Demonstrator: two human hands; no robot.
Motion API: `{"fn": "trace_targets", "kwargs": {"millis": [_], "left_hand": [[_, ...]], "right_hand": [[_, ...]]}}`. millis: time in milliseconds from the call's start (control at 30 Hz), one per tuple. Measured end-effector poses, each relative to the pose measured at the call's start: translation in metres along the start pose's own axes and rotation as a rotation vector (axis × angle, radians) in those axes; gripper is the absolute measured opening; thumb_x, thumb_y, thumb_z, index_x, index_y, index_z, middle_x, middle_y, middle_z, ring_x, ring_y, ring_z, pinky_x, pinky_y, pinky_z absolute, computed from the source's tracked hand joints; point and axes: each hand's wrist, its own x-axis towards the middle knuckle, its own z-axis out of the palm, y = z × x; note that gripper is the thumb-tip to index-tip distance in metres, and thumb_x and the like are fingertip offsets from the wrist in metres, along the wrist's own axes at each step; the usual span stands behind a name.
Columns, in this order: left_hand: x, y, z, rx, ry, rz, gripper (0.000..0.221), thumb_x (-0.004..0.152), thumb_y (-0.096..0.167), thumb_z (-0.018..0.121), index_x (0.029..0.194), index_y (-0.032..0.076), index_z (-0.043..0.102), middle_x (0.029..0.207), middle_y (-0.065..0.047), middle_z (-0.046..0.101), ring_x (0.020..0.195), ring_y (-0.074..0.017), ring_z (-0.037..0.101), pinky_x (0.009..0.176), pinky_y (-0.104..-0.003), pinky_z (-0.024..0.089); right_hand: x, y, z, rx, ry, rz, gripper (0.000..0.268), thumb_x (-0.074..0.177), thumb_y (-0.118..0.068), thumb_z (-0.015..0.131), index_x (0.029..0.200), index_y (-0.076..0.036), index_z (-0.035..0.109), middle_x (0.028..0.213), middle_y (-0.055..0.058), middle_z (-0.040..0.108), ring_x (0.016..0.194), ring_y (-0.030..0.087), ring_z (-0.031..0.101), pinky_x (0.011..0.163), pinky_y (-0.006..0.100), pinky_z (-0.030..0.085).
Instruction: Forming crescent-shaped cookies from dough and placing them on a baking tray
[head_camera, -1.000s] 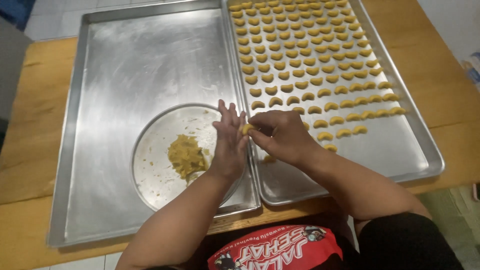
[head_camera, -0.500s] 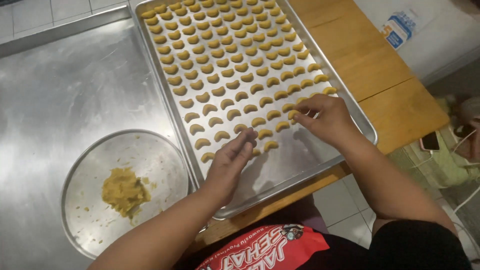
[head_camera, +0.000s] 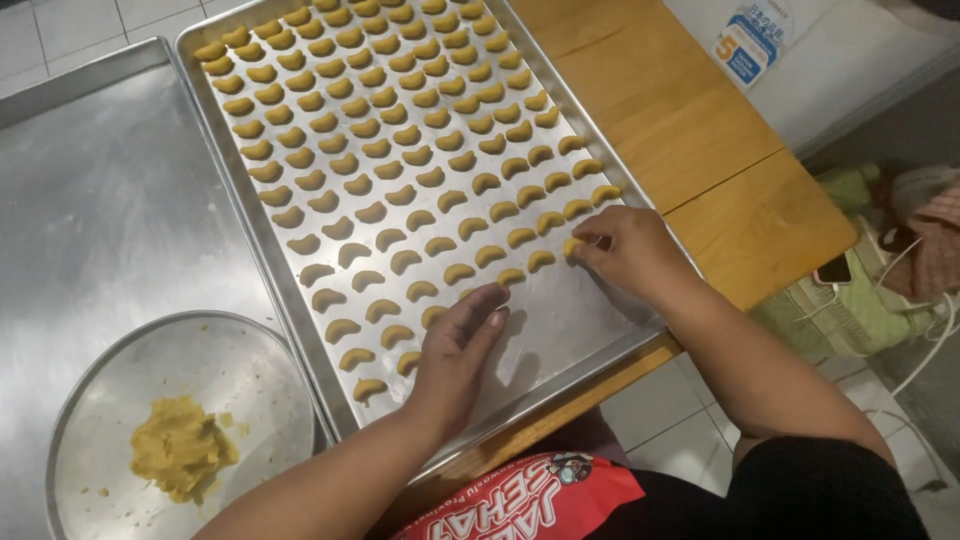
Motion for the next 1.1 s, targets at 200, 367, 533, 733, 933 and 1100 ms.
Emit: {"fn": "trace_targets", "kwargs": {"millis": [200, 367, 533, 733, 933, 1100], "left_hand": [[0.002, -0.002, 0.000, 0.031, -0.002, 0.003, 0.052, 0.098, 0.023, 0.061, 0.146, 0.007, 0.053, 0.149, -0.023, 0.054, 0.139, -0.0412, 0.050, 0.113, -0.049, 0.045], [0.001, 0.002, -0.002, 0.052, 0.010, -0.022, 0.050, 0.098, 0.022, 0.060, 0.145, 0.009, 0.054, 0.149, -0.021, 0.055, 0.139, -0.0392, 0.051, 0.113, -0.048, 0.045], [0.004, 0.000, -0.004, 0.042, 0.021, -0.021, 0.051, 0.098, 0.025, 0.059, 0.146, 0.008, 0.053, 0.150, -0.022, 0.054, 0.140, -0.0394, 0.050, 0.114, -0.048, 0.045], [0.001, 0.008, -0.008, 0.024, 0.033, -0.027, 0.053, 0.097, 0.027, 0.059, 0.146, 0.007, 0.052, 0.150, -0.023, 0.053, 0.140, -0.0394, 0.050, 0.114, -0.047, 0.044], [-0.005, 0.009, -0.026, -0.033, 0.047, 0.046, 0.056, 0.096, 0.029, 0.059, 0.146, 0.006, 0.051, 0.148, -0.023, 0.055, 0.137, -0.0377, 0.053, 0.114, -0.048, 0.044], [-0.021, 0.017, -0.047, -0.069, 0.126, 0.142, 0.057, 0.098, 0.029, 0.058, 0.147, 0.002, 0.049, 0.148, -0.026, 0.053, 0.138, -0.0418, 0.050, 0.115, -0.052, 0.041]], "right_hand": [[-0.003, -0.025, -0.011, -0.004, -0.061, 0.060, 0.023, 0.084, -0.005, 0.077, 0.108, -0.005, 0.080, 0.094, 0.017, 0.076, 0.087, 0.033, 0.075, 0.073, 0.039, 0.061], [0.000, -0.018, -0.004, -0.117, -0.079, 0.064, 0.022, 0.086, -0.009, 0.076, 0.108, -0.007, 0.080, 0.094, 0.014, 0.077, 0.087, 0.031, 0.075, 0.071, 0.039, 0.060], [0.001, -0.019, -0.005, -0.143, -0.109, 0.032, 0.026, 0.086, -0.008, 0.075, 0.112, -0.004, 0.078, 0.097, 0.019, 0.076, 0.091, 0.035, 0.074, 0.074, 0.042, 0.061], [0.002, -0.001, -0.002, -0.111, -0.075, 0.038, 0.032, 0.085, -0.002, 0.073, 0.117, -0.001, 0.076, 0.100, 0.022, 0.075, 0.092, 0.037, 0.074, 0.074, 0.042, 0.061], [-0.005, -0.004, -0.011, -0.086, 0.007, -0.036, 0.035, 0.082, -0.001, 0.074, 0.117, 0.001, 0.076, 0.100, 0.023, 0.075, 0.087, 0.036, 0.075, 0.071, 0.040, 0.062], [-0.011, -0.039, -0.003, -0.013, -0.002, -0.177, 0.034, 0.081, -0.005, 0.077, 0.114, 0.002, 0.076, 0.099, 0.025, 0.074, 0.088, 0.037, 0.075, 0.073, 0.040, 0.062]]}}
